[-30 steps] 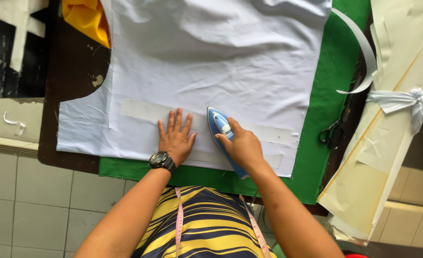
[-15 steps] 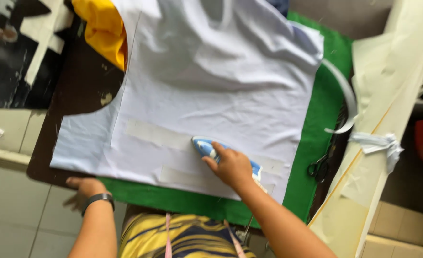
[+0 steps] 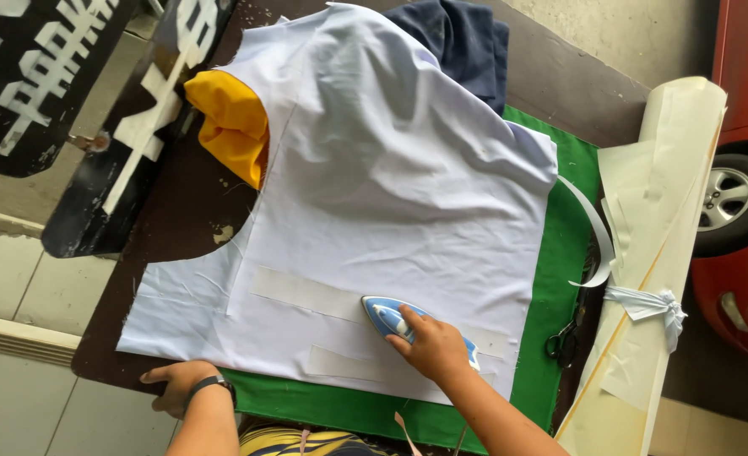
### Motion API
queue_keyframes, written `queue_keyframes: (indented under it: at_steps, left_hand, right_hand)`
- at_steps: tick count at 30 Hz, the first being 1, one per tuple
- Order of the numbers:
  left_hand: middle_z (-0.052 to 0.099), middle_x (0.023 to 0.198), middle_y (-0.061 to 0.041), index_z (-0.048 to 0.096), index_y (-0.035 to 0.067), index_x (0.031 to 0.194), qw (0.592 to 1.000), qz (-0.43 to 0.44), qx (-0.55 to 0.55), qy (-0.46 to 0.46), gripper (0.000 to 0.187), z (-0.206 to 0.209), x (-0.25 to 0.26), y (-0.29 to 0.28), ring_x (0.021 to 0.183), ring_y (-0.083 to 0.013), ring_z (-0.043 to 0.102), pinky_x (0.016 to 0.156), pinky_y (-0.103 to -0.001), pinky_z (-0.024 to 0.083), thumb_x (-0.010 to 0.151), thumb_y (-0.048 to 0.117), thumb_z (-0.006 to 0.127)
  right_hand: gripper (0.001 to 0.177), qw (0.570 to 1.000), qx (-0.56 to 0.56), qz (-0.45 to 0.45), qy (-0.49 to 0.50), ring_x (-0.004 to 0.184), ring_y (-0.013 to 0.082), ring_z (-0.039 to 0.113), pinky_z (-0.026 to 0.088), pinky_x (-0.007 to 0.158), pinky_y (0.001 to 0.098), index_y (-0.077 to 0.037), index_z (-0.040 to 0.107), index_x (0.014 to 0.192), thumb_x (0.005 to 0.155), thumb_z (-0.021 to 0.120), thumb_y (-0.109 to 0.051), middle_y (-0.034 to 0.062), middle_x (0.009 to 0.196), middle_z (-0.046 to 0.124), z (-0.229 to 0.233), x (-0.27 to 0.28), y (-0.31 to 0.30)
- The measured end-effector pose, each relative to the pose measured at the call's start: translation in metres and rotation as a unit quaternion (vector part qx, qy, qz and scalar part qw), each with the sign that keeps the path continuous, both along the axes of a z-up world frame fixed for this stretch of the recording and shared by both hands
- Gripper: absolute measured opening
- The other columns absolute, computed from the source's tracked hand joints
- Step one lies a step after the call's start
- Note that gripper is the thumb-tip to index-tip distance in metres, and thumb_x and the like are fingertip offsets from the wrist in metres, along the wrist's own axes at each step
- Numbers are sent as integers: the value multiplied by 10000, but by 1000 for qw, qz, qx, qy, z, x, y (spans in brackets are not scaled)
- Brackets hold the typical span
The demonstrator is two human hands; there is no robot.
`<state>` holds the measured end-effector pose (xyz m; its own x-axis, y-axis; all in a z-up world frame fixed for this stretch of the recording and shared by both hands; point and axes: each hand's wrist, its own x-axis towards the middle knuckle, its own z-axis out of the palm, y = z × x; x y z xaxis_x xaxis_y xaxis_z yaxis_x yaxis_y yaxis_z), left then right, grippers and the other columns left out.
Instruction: The person irons a white fabric piece laid on a green table using a blue iron. After ironing, they use scissors to cut along the edges of the fabric and remove excess material.
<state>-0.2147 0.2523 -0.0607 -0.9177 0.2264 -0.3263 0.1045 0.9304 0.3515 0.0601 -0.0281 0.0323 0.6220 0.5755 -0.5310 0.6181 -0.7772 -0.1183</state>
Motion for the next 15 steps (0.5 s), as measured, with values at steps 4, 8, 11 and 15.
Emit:
queue_keyframes:
  at_steps: [4, 8, 11, 15]
  left_hand:
    - [681, 1178, -285, 581, 42, 1255, 1000, 3, -4, 19, 780, -12, -3, 1, 1096, -524, 628, 908, -623, 474, 959, 718, 330]
    - [676, 1154, -296, 593, 28, 1197, 1000, 1, 15, 26, 758, -22, -6, 0, 1069, -529, 633, 873, -637, 482, 973, 708, 344]
    - [677, 1111, -327, 597, 27, 1177, 999, -1, 10, 40, 755, -29, -9, -2, 1026, -564, 630, 859, -653, 467, 977, 716, 359]
    - [682, 1027, -344, 599, 20, 1117, 998, 3, 10, 68, 715, -30, -5, -1, 911, -573, 643, 767, -666, 472, 1010, 701, 409]
  right_hand:
    - [669, 999, -23, -28, 20, 1012, 345, 683, 546, 781, 478, -345, 532, 1435, 853, 646, -654, 42, 1101, 747, 14, 0, 9]
    - [631, 999, 9, -33, -36, 938, 341, 711, 558, 722, 477, -354, 591, 1373, 831, 657, -670, 26, 1040, 770, 5, -5, 5]
    - [633, 998, -15, -49, -34, 936, 331, 706, 550, 727, 472, -386, 582, 1379, 827, 639, -690, 4, 1031, 759, 11, -9, 5]
    - [644, 998, -24, -51, -35, 996, 332, 704, 552, 810, 461, -395, 568, 1382, 817, 642, -695, -16, 1128, 753, 8, -5, 8]
